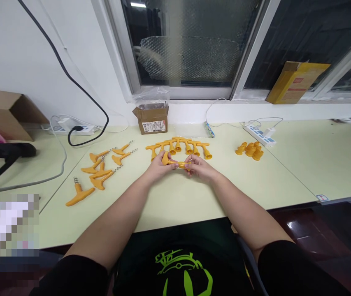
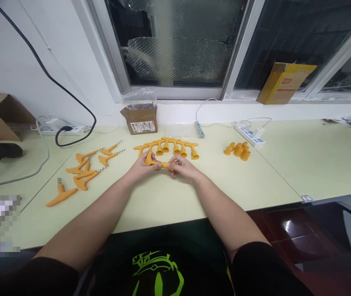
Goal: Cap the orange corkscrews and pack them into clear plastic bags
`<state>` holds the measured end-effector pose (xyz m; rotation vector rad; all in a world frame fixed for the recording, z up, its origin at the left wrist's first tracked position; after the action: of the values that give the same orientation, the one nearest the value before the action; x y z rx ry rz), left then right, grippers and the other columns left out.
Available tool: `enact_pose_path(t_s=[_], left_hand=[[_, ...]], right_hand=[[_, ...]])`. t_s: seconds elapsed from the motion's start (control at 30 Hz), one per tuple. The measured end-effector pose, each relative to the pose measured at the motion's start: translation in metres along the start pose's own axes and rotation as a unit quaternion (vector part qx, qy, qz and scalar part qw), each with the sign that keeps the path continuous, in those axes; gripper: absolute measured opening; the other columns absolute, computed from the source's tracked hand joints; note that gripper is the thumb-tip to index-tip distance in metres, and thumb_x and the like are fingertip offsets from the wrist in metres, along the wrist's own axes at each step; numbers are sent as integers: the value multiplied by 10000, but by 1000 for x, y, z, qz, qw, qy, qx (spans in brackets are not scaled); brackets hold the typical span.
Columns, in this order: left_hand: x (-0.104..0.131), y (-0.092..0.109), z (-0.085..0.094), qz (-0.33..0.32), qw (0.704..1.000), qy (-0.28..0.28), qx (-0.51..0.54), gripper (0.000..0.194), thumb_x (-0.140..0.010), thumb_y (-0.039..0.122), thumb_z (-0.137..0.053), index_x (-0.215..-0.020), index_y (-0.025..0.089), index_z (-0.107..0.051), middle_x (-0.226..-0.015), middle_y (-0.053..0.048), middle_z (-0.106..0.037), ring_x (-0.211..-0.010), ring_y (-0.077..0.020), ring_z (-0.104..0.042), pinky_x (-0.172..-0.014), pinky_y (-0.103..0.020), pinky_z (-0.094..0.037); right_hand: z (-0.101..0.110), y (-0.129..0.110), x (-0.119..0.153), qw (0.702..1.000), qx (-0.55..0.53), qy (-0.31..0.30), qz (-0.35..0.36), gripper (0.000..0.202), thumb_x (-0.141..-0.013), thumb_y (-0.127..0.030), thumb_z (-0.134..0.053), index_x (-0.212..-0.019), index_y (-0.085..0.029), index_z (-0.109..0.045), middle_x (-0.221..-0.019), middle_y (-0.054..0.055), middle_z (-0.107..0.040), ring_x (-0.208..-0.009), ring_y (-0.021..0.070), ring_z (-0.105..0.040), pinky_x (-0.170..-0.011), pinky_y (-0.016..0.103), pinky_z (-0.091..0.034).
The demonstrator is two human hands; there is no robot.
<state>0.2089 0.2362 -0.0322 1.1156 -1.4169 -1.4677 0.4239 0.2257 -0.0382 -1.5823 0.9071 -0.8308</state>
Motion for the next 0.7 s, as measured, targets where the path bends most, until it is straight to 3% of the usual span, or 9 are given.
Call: enact_pose_path(t_s=[0.23,0.37,0.47,0.57,0.7], left_hand=[[3,3,-6,-7,999,-29,15,570,-671,343,-950,-1015,209,-516,-893,-34,-756,-770,-159,-731,-832,-332,-586],[3,5,-3,17,995,25,94,790,-597,292,-988,-1155,239,-431,-923,-13,-759,-833,-160,-745,-869,-335,-599],[5,13,10,37,988,79,128,782,-569,293,-999,-1125,236,-452,-954,-14,-746,-859,-166,-748,-870,-346,-620],[12,23,32,52,990,101,80,634,-607,324,-988,-1076,192,-583,-1017,-51,-736,-891,-175,-747,-858,-326,-635],[25,26,64,138,981,137,-8,620,-556,335,-1010,-1031,167,-650,-900,-76,-751,-686,-164,-714,-682,-305,-640]], right_hand=[[-5,1,6,994,-70,-40,-80,350,-832,-457,-737,-888,-245,-464,-654,-8,-696,-496,148,-613,-510,251,-486],[-10,-2,11,998,-40,-28,-50,411,-801,-486,-792,-914,-234,-489,-755,19,-737,-613,155,-681,-621,282,-547],[-7,1,19,1000,-7,-7,-26,444,-765,-487,-832,-935,-230,-513,-844,25,-744,-682,161,-699,-664,306,-559],[3,5,29,999,40,25,2,421,-747,-457,-846,-924,-219,-547,-785,-9,-696,-655,135,-654,-652,286,-538],[11,9,34,995,90,43,21,378,-735,-434,-834,-870,-206,-564,-705,-35,-640,-635,121,-600,-631,266,-505]])
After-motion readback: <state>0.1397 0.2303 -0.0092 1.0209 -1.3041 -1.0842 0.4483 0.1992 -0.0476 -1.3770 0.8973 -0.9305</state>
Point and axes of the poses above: each hand's wrist, its own x-axis away from the middle knuckle, its own z-axis out of the back of the hand, y = z × x, the point moved 2 cm from there along -x, towards the middle knuckle
